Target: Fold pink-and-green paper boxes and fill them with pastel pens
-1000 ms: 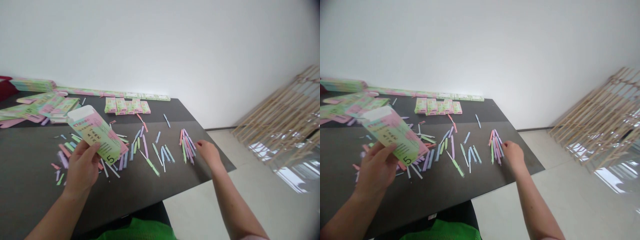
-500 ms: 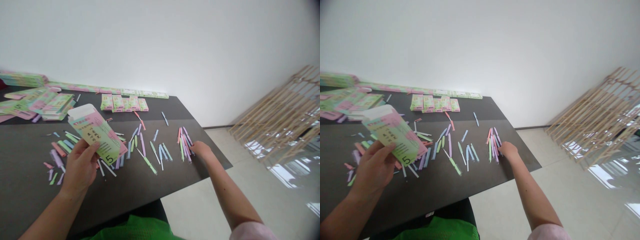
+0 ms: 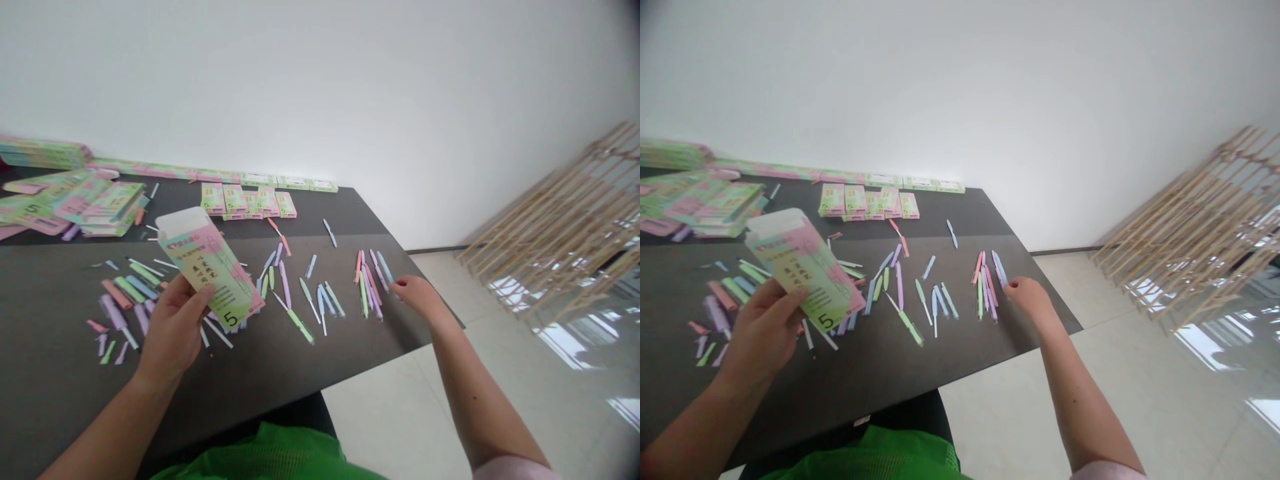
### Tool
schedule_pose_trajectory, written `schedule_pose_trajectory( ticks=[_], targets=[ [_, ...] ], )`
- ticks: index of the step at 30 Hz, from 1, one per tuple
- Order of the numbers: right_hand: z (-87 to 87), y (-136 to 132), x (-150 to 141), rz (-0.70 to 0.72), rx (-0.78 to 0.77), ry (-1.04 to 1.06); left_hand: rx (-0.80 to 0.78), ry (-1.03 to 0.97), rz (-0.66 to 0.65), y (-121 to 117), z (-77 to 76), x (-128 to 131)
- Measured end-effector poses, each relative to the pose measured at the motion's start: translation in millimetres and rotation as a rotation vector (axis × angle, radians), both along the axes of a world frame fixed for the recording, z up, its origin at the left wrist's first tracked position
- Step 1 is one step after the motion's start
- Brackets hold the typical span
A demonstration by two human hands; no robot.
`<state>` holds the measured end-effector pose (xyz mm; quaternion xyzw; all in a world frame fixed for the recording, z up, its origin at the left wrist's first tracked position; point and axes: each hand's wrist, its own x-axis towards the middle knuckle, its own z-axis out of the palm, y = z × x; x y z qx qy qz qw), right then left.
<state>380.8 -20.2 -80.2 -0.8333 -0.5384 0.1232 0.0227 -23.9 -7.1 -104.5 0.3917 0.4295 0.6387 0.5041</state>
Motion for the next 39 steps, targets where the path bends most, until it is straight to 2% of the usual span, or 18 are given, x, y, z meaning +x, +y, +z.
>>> schedule_pose_trajectory(
  ticks=[3, 5, 9, 13, 15, 19, 22, 24, 27, 31, 33, 35, 37, 39],
  targets=[
    [19.1, -14.1, -10.9, 0.084, 0.082, 0.154, 0.059, 0.189, -0.102, -7.5, -3.0, 5.6],
    [31.6, -25.5, -22.7, 0.162, 0.182, 0.282, 0.148, 0.431, -0.21, -13.6, -5.7, 9.1],
    [55.7, -51.0, -47.2, 0.321, 0.606, 0.51, 0.378, 0.904, -0.335, -21.2, -14.3, 11.4],
    [76.3, -74.0, -65.3, 0.365, 0.826, 0.606, 0.489, 1.041, -0.337, -22.2, -18.4, 10.4],
    [85.2, -81.8, -72.7, 0.424, 0.871, 0.573, 0.525, 1.055, -0.338, -22.3, -18.0, 10.4],
    [102.7, -87.1, -86.7, 0.69, 0.847, 0.439, 0.573, 1.091, -0.36, -23.8, -16.1, 11.2],
    [114.2, -82.6, -98.1, 0.83, 0.744, 0.368, 0.612, 1.114, -0.391, -25.8, -15.1, 12.1],
    [118.8, -76.2, -108.1, 0.875, 0.659, 0.337, 0.635, 1.128, -0.411, -27.2, -15.0, 13.2],
    [118.5, -63.9, -128.9, 0.874, 0.538, 0.351, 0.651, 1.159, -0.438, -29.1, -16.6, 15.7],
    [113.9, -50.1, -156.3, 0.847, 0.338, 0.503, 0.649, 1.156, -0.45, -30.0, -21.1, 18.2],
    [114.6, -45.9, -159.3, 0.81, 0.362, 0.57, 0.614, 1.128, -0.428, -29.5, -22.1, 18.0],
    [116.0, -41.0, -150.8, 0.716, 0.49, 0.597, 0.559, 1.071, -0.391, -29.0, -21.3, 16.7],
    [114.8, -32.8, -131.9, 0.565, 0.61, 0.569, 0.508, 0.987, -0.371, -28.9, -19.1, 14.7],
    [108.1, -20.7, -107.1, 0.404, 0.617, 0.441, 0.46, 0.873, -0.347, -29.2, -16.5, 12.6]
  ],
)
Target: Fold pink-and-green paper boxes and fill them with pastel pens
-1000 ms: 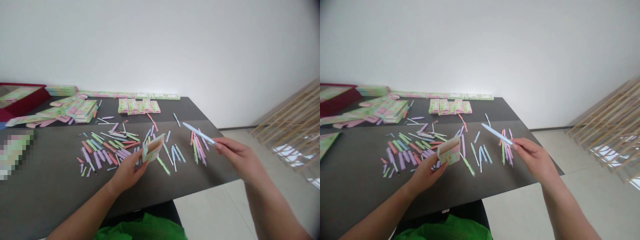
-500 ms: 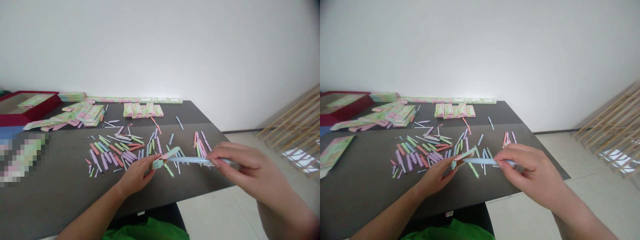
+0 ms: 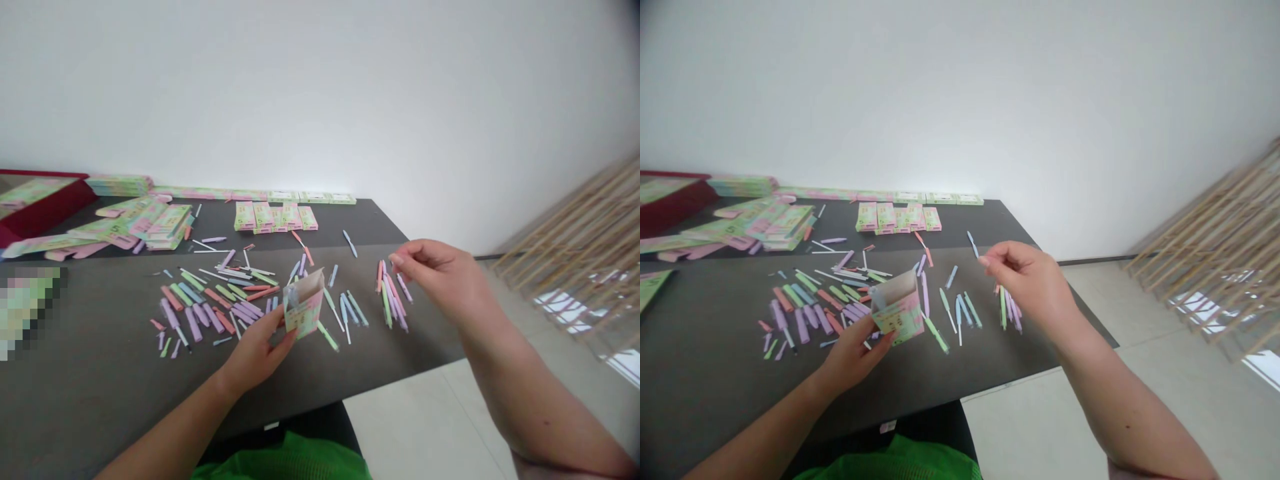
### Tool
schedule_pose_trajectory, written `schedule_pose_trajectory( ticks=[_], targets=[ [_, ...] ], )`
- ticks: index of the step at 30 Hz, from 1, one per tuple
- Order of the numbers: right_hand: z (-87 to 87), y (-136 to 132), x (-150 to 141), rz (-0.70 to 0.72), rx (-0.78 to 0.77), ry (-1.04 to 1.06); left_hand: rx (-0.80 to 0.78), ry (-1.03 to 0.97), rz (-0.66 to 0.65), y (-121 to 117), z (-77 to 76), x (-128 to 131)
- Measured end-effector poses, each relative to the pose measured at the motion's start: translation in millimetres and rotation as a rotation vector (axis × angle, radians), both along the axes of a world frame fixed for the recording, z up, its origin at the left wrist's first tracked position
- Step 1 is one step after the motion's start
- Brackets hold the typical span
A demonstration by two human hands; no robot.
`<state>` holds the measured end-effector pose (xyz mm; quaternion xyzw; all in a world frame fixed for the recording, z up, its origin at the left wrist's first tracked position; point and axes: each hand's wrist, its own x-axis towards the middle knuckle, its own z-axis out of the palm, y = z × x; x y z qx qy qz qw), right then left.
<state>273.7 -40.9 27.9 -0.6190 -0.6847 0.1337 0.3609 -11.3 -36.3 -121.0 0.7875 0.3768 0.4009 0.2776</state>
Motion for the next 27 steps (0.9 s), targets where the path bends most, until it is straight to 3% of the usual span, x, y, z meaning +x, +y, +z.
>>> schedule_pose_trajectory(
  ticks=[3, 5, 10, 14, 22, 27],
  targets=[
    [-22.7, 18.9, 36.3, -0.227, -0.236, -0.379, -0.084, -0.133, 0.04, -0.4, 3.5, -1.2],
    [-45.2, 26.8, 53.7, -0.293, -0.44, -0.61, -0.13, -0.144, 0.048, -0.2, 5.6, -0.2],
    [-105.5, 27.4, 70.9, -0.301, -0.722, -0.698, -0.122, -0.053, -0.041, -0.1, 6.9, 5.0],
    [-134.7, 28.2, 77.2, -0.349, -0.841, -0.706, -0.121, -0.034, -0.039, 0.2, 3.7, 6.8],
    [-147.5, 39.7, 88.7, -0.406, -0.863, -0.65, -0.148, -0.055, -0.034, 2.8, 1.1, 6.4],
    [-122.3, 33.3, 87.3, -0.43, -0.725, -0.624, -0.142, -0.017, -0.03, 2.8, -0.5, 7.7]
  ],
)
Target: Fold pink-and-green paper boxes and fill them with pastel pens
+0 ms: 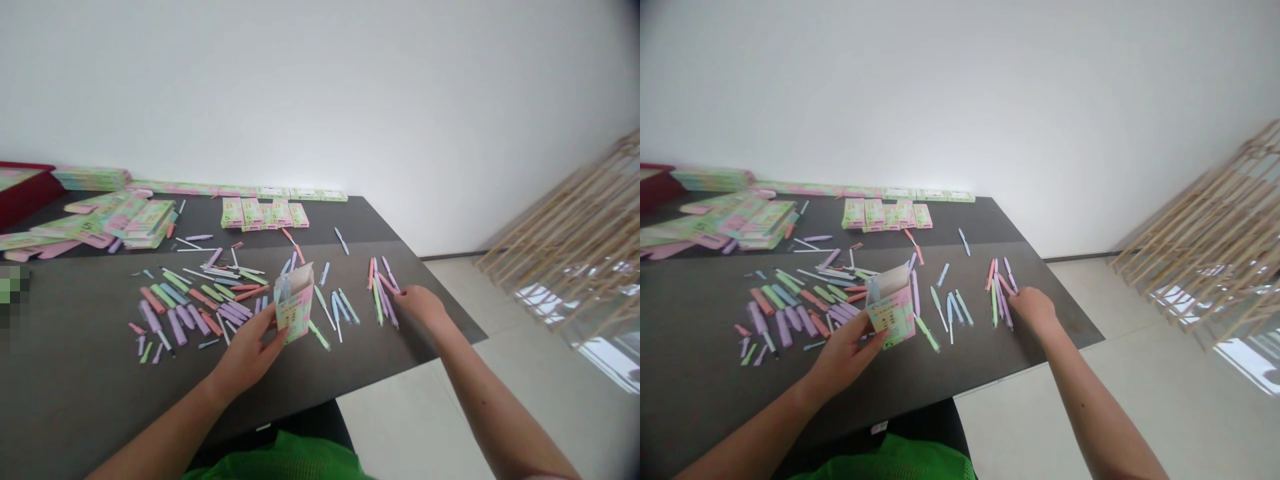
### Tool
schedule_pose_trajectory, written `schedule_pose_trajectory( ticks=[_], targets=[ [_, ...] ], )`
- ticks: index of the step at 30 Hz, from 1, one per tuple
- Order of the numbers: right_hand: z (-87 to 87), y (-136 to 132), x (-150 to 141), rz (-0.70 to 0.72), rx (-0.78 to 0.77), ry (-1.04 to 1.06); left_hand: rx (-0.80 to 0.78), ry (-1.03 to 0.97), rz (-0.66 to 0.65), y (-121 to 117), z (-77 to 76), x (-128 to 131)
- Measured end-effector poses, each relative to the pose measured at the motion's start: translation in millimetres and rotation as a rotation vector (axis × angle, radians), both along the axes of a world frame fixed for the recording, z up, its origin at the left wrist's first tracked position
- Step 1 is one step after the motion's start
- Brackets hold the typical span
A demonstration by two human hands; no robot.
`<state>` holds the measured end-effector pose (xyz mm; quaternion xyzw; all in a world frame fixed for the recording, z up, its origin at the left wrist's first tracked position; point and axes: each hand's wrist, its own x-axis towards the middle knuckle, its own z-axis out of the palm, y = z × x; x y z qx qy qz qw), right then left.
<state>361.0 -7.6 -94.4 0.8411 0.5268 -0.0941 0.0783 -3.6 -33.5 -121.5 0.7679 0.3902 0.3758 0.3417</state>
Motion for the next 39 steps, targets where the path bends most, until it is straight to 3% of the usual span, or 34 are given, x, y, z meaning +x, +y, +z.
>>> schedule_pose_trajectory(
  ticks=[5, 9, 11, 15, 19, 24, 30, 35, 39],
  targets=[
    [54.3, -27.2, -4.2, 0.096, 0.194, 0.086, 0.004, 0.059, 0.012, -2.7, -0.3, 0.9],
    [90.6, -67.9, -18.0, 0.215, 0.767, 0.505, 0.025, 0.116, 0.04, -4.1, -1.3, 0.5],
    [105.9, -84.6, -31.1, 0.317, 0.887, 0.579, 0.019, 0.124, 0.033, -4.0, -1.8, 0.4],
    [129.4, -93.2, -61.8, 0.68, 0.849, 0.58, -0.006, 0.127, 0.001, -3.6, -1.9, 0.8],
    [132.7, -78.4, -84.4, 0.892, 0.714, 0.505, -0.004, 0.119, -0.022, -5.0, -0.2, 2.0],
    [124.5, -62.4, -90.2, 0.897, 0.727, 0.399, -0.079, 0.036, -0.088, -6.2, 3.3, 3.5],
    [130.0, -59.0, -82.1, 0.892, 0.736, 0.329, -0.126, -0.039, -0.084, -4.6, 3.1, 2.5],
    [139.5, -51.5, -91.1, 0.955, 0.619, 0.326, -0.097, 0.028, -0.139, -6.4, 3.0, 3.0],
    [144.1, -36.1, -116.2, 1.07, 0.401, 0.265, -0.076, 0.057, -0.198, -8.7, 0.1, 3.4]
  ],
)
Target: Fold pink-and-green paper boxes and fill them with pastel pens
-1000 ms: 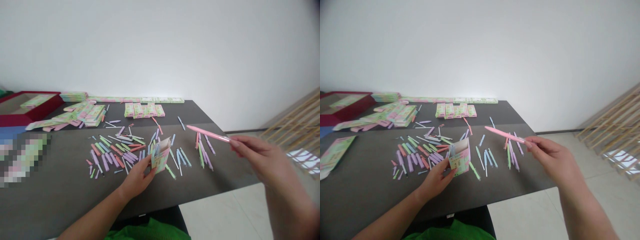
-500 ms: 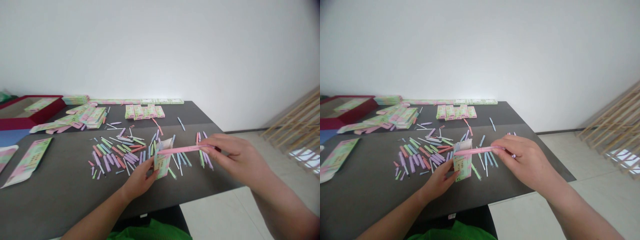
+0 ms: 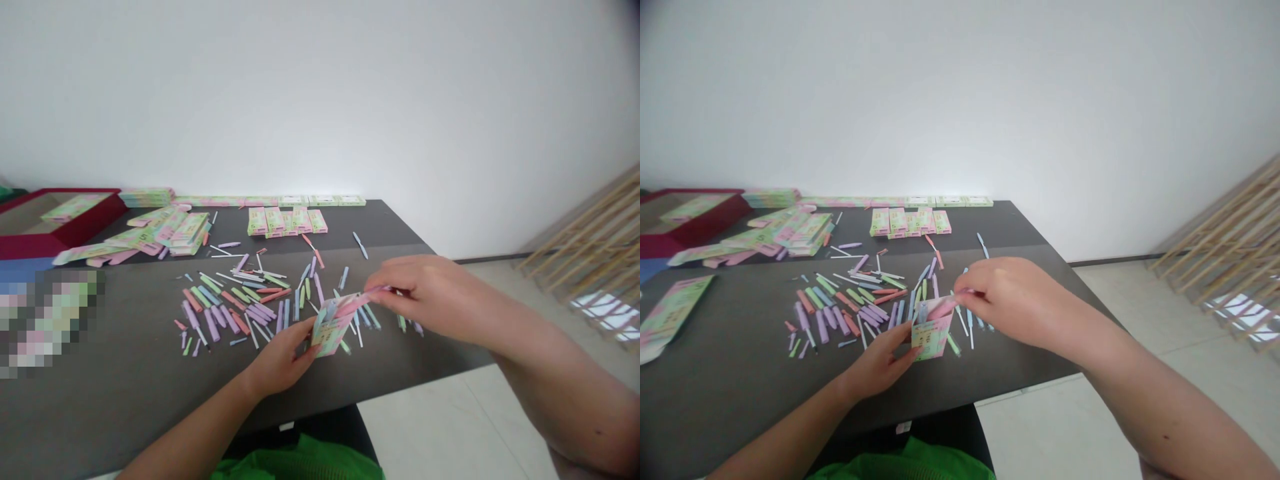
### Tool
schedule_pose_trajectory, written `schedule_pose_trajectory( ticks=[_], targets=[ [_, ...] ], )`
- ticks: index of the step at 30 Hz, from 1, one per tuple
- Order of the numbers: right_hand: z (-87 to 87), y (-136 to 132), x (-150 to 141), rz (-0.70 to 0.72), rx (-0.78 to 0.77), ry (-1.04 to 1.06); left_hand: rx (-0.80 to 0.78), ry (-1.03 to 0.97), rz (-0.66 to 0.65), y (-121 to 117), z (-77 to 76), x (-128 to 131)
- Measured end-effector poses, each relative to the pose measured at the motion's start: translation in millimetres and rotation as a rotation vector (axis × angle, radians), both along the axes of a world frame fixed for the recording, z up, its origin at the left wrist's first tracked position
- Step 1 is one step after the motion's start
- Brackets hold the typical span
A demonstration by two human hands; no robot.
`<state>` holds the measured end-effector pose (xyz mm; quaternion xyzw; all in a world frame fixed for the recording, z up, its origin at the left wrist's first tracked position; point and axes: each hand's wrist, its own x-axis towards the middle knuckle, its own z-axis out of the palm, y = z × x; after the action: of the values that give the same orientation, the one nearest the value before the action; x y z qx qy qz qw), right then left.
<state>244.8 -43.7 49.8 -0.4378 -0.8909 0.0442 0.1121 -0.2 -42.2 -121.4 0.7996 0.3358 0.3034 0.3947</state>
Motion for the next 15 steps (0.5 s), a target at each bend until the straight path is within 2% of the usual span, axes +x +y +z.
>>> schedule_pose_trajectory(
  ticks=[2, 4, 8, 11, 13, 15],
  targets=[
    [-1.5, 8.7, -13.6, 0.024, -0.056, -0.075, -0.022, -0.032, -0.045, -1.3, -0.6, 0.2],
    [-4.5, 15.7, -24.3, -0.01, -0.074, -0.102, -0.085, -0.089, -0.063, -2.1, 0.0, 0.2],
    [-9.1, 20.8, -32.9, -0.086, -0.026, 0.047, -0.197, -0.202, -0.024, -1.4, 2.4, -0.7],
    [-12.2, 19.3, -33.9, -0.021, -0.032, 0.14, -0.213, -0.219, -0.013, -1.0, 3.3, -0.8],
    [-15.0, 17.7, -35.2, 0.043, -0.039, 0.1, -0.21, -0.206, -0.019, -1.8, 3.6, 0.0],
    [-17.7, 16.2, -37.2, 0.038, -0.022, 0.069, -0.199, -0.202, -0.034, -2.8, 3.7, 1.0]
  ],
)
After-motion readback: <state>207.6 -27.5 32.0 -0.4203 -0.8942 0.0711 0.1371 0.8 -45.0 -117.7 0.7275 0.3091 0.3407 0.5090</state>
